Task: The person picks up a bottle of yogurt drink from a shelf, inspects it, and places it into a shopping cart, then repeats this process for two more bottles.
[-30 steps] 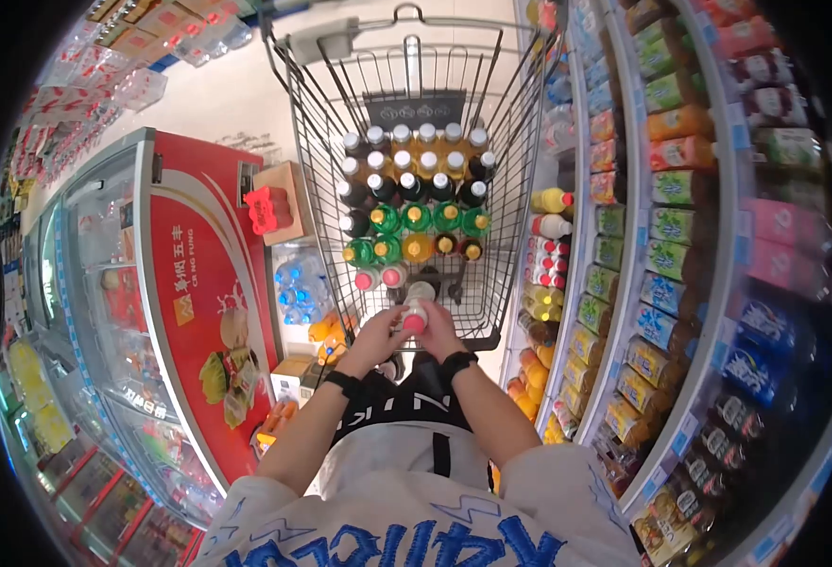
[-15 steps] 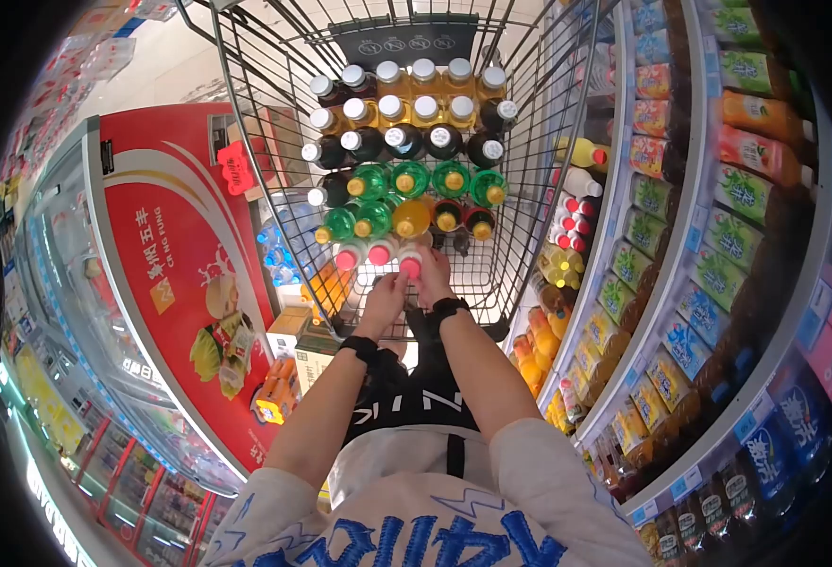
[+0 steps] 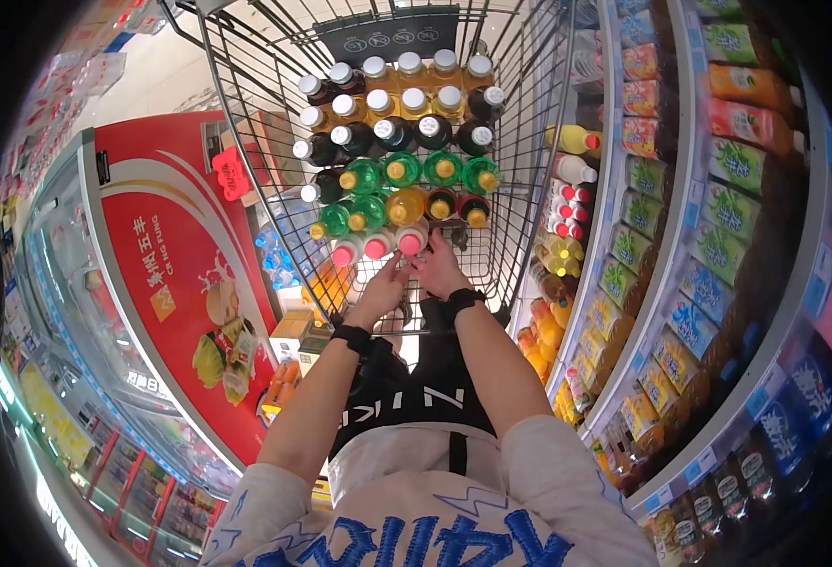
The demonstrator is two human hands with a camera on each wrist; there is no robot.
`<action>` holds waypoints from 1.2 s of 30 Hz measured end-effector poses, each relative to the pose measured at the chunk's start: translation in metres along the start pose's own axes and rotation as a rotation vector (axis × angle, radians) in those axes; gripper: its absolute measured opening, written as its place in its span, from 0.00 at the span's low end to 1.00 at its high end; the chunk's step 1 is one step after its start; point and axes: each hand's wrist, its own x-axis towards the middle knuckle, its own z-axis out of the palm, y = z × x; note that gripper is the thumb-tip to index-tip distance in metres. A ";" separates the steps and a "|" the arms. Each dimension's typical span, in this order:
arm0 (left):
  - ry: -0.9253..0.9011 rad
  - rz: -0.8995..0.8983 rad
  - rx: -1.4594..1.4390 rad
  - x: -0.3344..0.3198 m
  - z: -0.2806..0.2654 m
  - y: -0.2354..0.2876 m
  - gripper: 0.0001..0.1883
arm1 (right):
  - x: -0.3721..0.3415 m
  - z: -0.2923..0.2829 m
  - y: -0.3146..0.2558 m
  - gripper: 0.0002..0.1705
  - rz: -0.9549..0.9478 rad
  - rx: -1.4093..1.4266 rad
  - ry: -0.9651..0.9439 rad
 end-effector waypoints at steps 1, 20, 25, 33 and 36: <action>-0.002 0.035 0.076 -0.005 -0.003 -0.001 0.28 | -0.001 -0.001 0.001 0.29 -0.006 -0.047 0.005; 0.307 0.741 1.015 -0.105 -0.055 -0.126 0.09 | -0.184 -0.073 0.118 0.38 -1.094 -2.047 0.684; 0.231 0.669 0.992 -0.112 -0.063 -0.107 0.03 | -0.178 -0.107 0.127 0.57 -0.902 -1.915 0.660; 0.221 0.749 1.091 -0.097 -0.072 -0.095 0.03 | -0.177 -0.111 0.097 0.54 -0.828 -1.935 0.535; 0.204 0.751 1.097 -0.091 -0.076 -0.091 0.03 | -0.168 -0.104 0.087 0.53 -0.811 -1.947 0.587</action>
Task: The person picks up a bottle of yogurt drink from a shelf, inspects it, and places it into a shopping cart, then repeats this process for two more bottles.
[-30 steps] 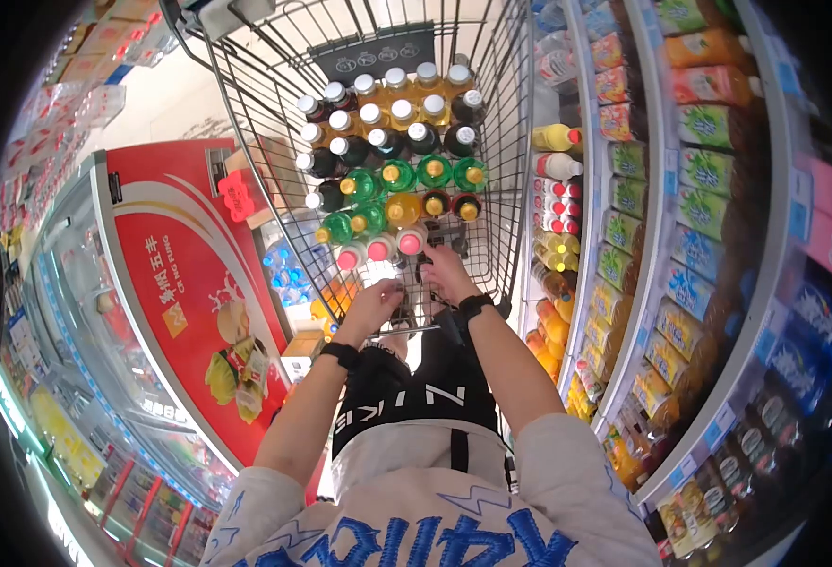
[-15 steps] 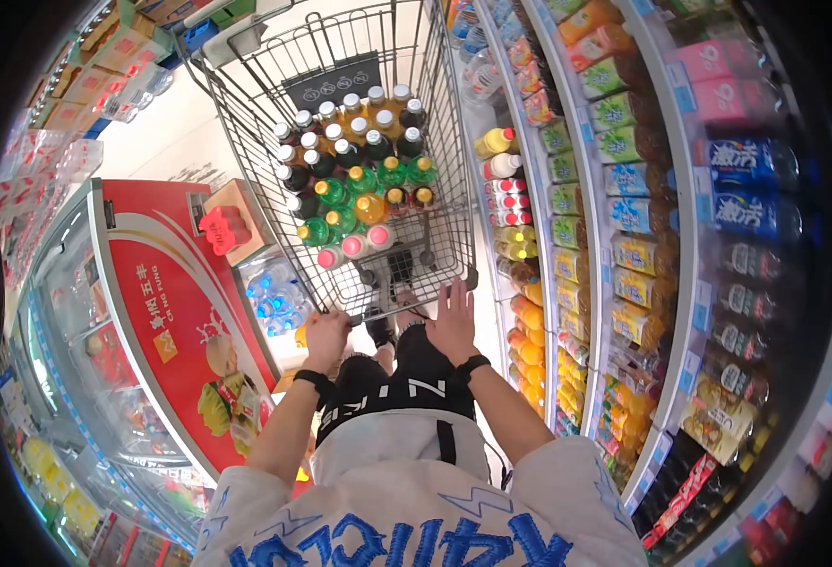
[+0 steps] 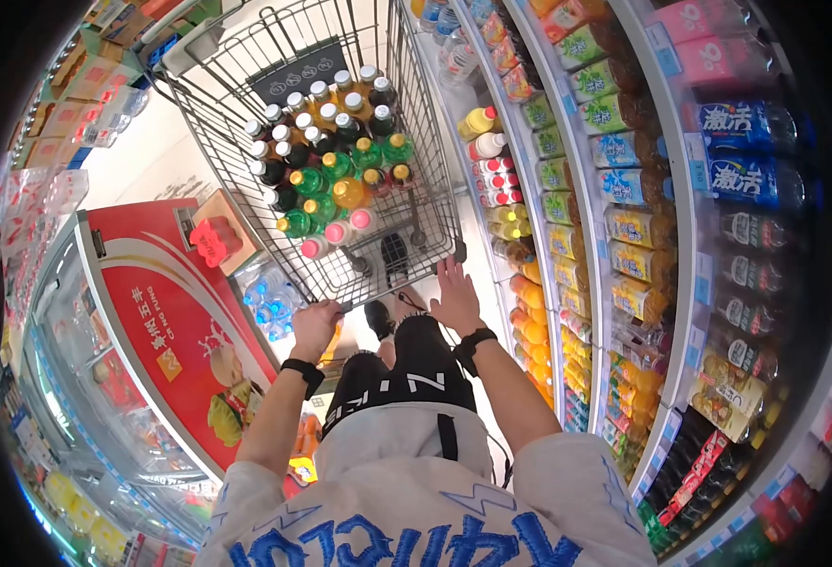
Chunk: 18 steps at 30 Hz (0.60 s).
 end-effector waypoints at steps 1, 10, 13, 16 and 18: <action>0.004 -0.001 -0.018 0.006 -0.002 -0.001 0.02 | 0.006 -0.008 -0.007 0.50 0.035 0.039 0.004; 0.101 -0.074 0.002 0.047 -0.034 -0.016 0.10 | 0.065 -0.075 -0.053 0.55 0.120 -0.003 -0.189; 0.243 -0.106 0.004 0.065 -0.041 -0.023 0.05 | 0.083 -0.069 -0.063 0.60 0.088 -0.043 -0.084; 0.241 -0.133 0.017 0.080 -0.052 -0.031 0.06 | 0.101 -0.081 -0.067 0.62 0.078 0.001 -0.132; 0.241 -0.143 0.010 0.091 -0.061 -0.035 0.07 | 0.112 -0.093 -0.072 0.63 0.074 0.035 -0.142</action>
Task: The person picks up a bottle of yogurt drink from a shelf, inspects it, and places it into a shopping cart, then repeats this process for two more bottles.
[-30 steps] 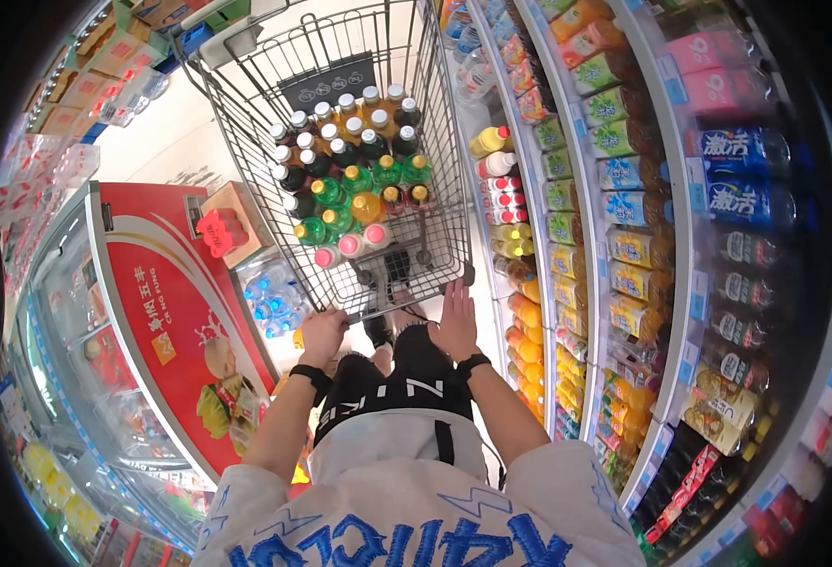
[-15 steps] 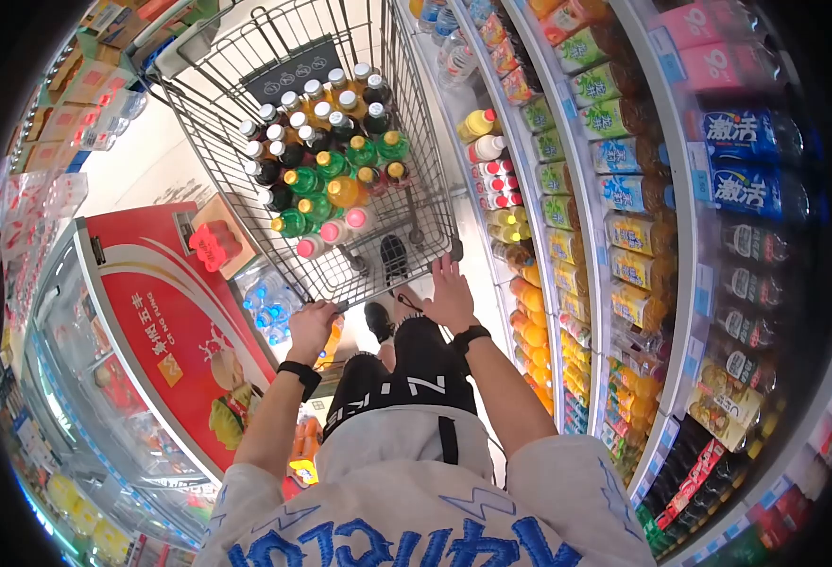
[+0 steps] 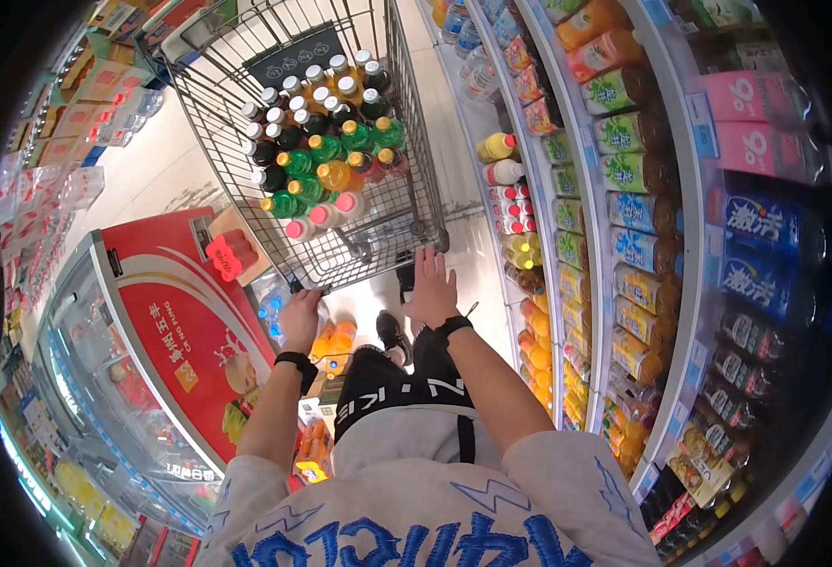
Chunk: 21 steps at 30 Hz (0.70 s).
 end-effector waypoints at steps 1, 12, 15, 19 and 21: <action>0.004 0.011 -0.001 0.006 -0.002 -0.003 0.08 | 0.004 -0.006 -0.003 0.64 -0.001 0.033 -0.012; 0.004 0.102 0.047 0.069 -0.028 -0.029 0.10 | 0.045 -0.044 -0.026 0.63 -0.029 -0.038 0.024; -0.076 0.048 0.056 0.081 -0.037 -0.032 0.08 | 0.055 -0.046 -0.028 0.62 -0.031 -0.033 0.043; -0.136 0.040 0.067 0.099 -0.041 -0.040 0.07 | 0.066 -0.064 -0.034 0.61 0.028 0.029 -0.065; -0.148 0.078 0.092 0.104 -0.038 -0.048 0.08 | 0.083 -0.022 -0.018 0.61 0.030 0.278 -0.049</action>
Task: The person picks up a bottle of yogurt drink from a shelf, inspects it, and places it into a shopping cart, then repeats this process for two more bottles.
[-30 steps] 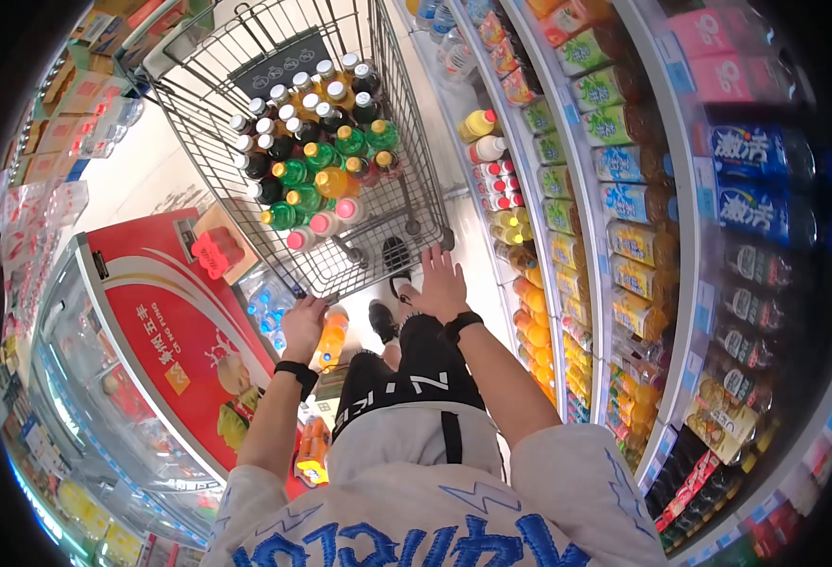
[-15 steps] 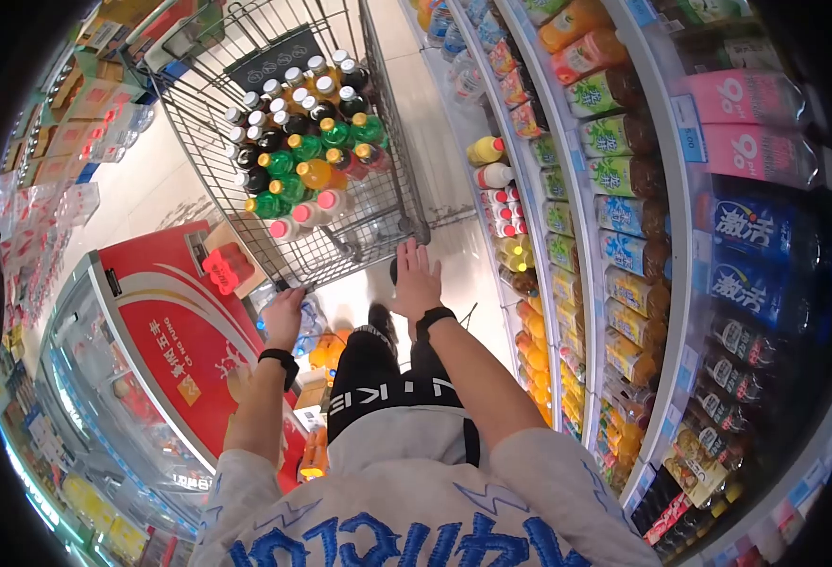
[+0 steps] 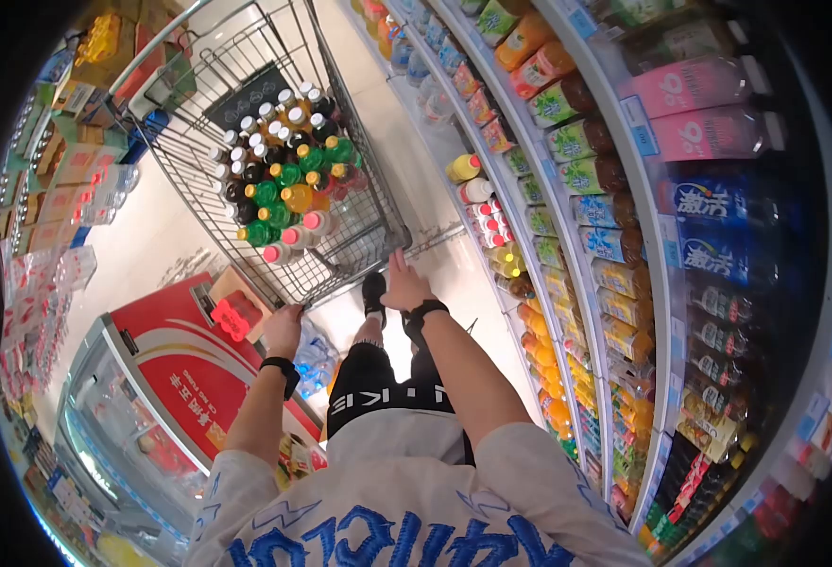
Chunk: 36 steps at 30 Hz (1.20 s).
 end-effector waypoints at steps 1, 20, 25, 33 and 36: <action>-0.024 0.016 0.016 0.002 0.000 -0.002 0.08 | -0.005 -0.006 -0.004 0.61 -0.019 0.242 0.006; -0.342 0.144 0.199 0.032 -0.045 0.042 0.19 | -0.236 0.000 0.075 0.35 0.344 0.948 0.623; -0.399 0.374 0.149 0.043 -0.072 0.133 0.26 | -0.267 -0.065 0.067 0.30 0.172 1.053 0.816; -0.398 1.052 -0.283 -0.017 -0.150 0.357 0.23 | -0.396 -0.139 0.077 0.22 -0.287 1.230 1.169; -0.398 1.156 -0.486 -0.074 -0.204 0.445 0.20 | -0.460 -0.165 0.080 0.17 -0.452 1.255 1.289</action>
